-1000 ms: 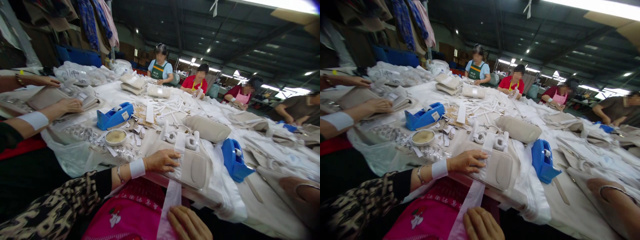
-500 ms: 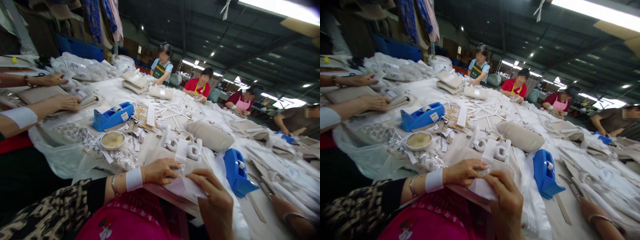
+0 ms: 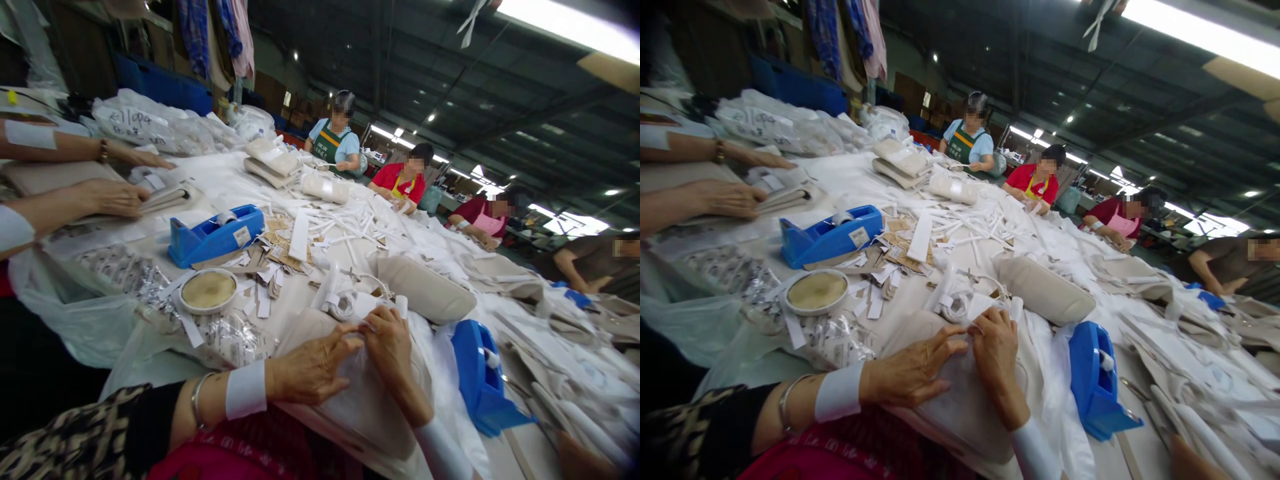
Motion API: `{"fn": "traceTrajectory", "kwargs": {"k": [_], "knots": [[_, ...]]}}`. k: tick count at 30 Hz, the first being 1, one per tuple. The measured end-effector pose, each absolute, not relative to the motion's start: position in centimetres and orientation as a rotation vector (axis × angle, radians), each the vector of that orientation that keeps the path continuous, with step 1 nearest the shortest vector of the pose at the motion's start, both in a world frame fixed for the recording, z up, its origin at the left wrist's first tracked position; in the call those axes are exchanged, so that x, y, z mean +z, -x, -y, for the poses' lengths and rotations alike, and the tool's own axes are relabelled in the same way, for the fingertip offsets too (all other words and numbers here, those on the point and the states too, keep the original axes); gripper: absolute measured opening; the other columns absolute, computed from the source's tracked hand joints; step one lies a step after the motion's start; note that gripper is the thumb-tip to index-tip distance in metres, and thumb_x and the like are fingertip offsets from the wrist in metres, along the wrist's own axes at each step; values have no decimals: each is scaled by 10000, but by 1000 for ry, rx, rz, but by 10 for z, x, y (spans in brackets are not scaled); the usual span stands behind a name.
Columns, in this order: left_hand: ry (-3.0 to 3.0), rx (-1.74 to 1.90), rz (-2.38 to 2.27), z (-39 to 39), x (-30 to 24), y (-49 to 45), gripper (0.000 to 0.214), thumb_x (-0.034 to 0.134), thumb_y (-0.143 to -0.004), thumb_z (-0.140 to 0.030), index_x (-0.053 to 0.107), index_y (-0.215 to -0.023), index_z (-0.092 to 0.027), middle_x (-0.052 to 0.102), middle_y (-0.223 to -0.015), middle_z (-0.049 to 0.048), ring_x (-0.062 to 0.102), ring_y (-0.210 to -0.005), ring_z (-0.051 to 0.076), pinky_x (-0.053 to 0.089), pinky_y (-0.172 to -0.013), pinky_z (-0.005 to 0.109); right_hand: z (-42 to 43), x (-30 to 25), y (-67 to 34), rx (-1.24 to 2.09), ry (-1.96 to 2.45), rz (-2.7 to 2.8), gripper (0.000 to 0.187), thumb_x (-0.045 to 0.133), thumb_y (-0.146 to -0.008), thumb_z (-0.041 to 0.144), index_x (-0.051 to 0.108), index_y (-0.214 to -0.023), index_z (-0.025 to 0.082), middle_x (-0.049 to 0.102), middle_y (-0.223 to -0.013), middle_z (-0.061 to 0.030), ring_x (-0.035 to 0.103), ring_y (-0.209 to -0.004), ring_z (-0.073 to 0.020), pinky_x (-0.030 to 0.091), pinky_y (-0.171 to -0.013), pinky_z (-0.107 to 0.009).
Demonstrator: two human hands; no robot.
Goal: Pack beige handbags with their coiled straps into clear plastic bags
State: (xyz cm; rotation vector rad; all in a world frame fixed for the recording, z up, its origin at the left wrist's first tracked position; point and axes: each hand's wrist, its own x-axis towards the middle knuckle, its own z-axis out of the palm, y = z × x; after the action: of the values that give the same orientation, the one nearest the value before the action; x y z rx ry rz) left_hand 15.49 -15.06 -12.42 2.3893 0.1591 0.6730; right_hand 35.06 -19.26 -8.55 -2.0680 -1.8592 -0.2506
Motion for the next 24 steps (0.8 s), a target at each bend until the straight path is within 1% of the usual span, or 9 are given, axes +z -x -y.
{"fn": "traceTrajectory", "kwargs": {"k": [3,5,7,10,14,18,24], "knots": [[-2454,589,-192,152,-123,-155,604,680,-802,-192,416,-1342,-141,275,-1552,178,315,-1442,290,330,-1183,365,193,-89,-349,-298,2089,1883,184,630,-865,124,642,-706,215,620,-851,-16,484,-901,-226,306,-791,-362],[-2499,553,-198,152,-122,-155,519,694,-809,-217,486,-1281,-153,316,-1547,164,334,-1436,291,332,-1185,368,193,-92,-348,-334,2092,1881,177,634,-861,118,628,-714,216,616,-860,-16,480,-903,-230,306,-799,-370],[-2546,545,-184,153,-120,-155,474,692,-827,-238,517,-1260,-163,343,-1545,149,342,-1434,282,323,-1193,368,194,-96,-349,-368,2084,1870,164,635,-858,113,621,-731,216,612,-871,-19,481,-909,-235,309,-809,-378],[-2614,539,-171,153,-118,-156,483,692,-843,-262,524,-1285,-163,324,-1568,131,344,-1434,272,304,-1204,360,196,-100,-349,-403,2053,1846,154,624,-854,91,619,-763,215,614,-903,-26,481,-929,-242,313,-827,-389],[-2675,513,-193,154,-116,-157,519,687,-848,-268,513,-1324,-155,290,-1593,107,356,-1423,273,314,-1199,360,198,-105,-349,-442,2022,1812,155,608,-854,73,612,-783,212,613,-959,-43,478,-945,-251,319,-835,-400],[-2736,473,-195,156,-114,-158,445,648,-879,-275,537,-1293,-154,280,-1600,91,397,-1391,270,326,-1185,363,199,-110,-349,-486,2022,1786,142,624,-846,86,609,-796,218,608,-998,-49,472,-965,-262,320,-838,-408],[-2798,456,-204,157,-112,-158,421,627,-902,-319,538,-1288,-178,304,-1592,80,446,-1324,286,362,-1138,385,198,-114,-351,-471,2032,1773,117,637,-847,107,602,-846,219,593,-1058,-59,459,-977,-269,329,-831,-409]]}}
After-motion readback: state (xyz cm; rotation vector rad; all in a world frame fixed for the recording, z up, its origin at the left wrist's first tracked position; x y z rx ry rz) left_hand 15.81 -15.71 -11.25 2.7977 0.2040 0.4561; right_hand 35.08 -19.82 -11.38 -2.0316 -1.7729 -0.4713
